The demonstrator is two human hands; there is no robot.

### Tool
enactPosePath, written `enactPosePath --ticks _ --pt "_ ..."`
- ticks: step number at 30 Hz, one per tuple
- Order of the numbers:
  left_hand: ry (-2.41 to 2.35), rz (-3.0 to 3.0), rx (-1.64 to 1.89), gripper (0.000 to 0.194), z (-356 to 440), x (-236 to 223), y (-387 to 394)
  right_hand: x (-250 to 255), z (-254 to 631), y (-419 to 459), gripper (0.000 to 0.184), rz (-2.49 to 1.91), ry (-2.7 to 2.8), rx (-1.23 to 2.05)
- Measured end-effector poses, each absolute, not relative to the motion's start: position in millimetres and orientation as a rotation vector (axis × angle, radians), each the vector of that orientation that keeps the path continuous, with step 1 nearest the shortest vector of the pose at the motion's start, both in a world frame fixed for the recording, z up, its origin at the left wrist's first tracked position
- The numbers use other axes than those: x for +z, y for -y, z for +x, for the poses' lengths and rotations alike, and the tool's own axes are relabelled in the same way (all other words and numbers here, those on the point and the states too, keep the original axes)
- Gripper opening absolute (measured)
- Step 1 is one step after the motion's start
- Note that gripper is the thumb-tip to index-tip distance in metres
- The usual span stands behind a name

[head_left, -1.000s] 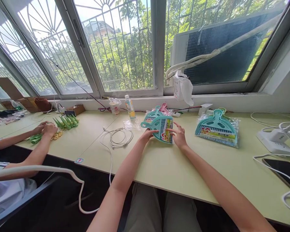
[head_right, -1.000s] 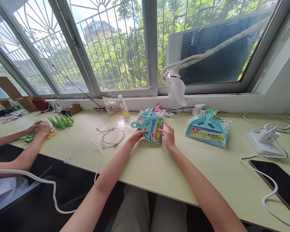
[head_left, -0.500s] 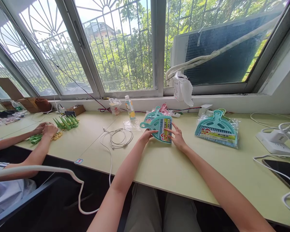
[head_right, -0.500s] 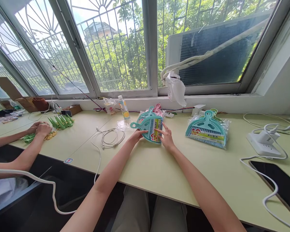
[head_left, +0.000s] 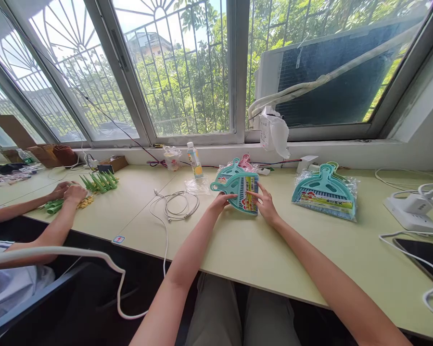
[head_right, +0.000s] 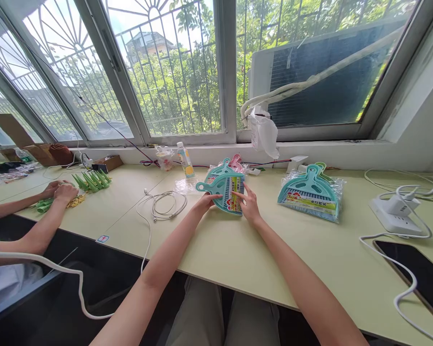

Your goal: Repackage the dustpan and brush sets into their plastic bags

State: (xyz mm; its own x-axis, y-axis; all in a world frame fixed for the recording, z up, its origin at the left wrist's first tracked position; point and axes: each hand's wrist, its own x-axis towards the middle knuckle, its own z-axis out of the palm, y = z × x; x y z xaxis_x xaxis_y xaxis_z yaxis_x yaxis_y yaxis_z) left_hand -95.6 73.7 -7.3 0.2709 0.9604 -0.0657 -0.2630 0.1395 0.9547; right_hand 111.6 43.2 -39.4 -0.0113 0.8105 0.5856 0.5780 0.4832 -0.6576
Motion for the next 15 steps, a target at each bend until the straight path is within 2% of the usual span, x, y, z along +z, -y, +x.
enactPosePath --ticks 9,15 --pt "-0.84 1.039 1.045 0.057 -91.8 -2.1 -67.7 -34.6 115.0 -42.4 0.029 -1.158 1.613 0.304" --pt "-0.853 1.02 1.049 0.054 -90.1 -5.1 -66.0 -35.7 114.8 -42.1 0.029 -1.071 1.502 0.457"
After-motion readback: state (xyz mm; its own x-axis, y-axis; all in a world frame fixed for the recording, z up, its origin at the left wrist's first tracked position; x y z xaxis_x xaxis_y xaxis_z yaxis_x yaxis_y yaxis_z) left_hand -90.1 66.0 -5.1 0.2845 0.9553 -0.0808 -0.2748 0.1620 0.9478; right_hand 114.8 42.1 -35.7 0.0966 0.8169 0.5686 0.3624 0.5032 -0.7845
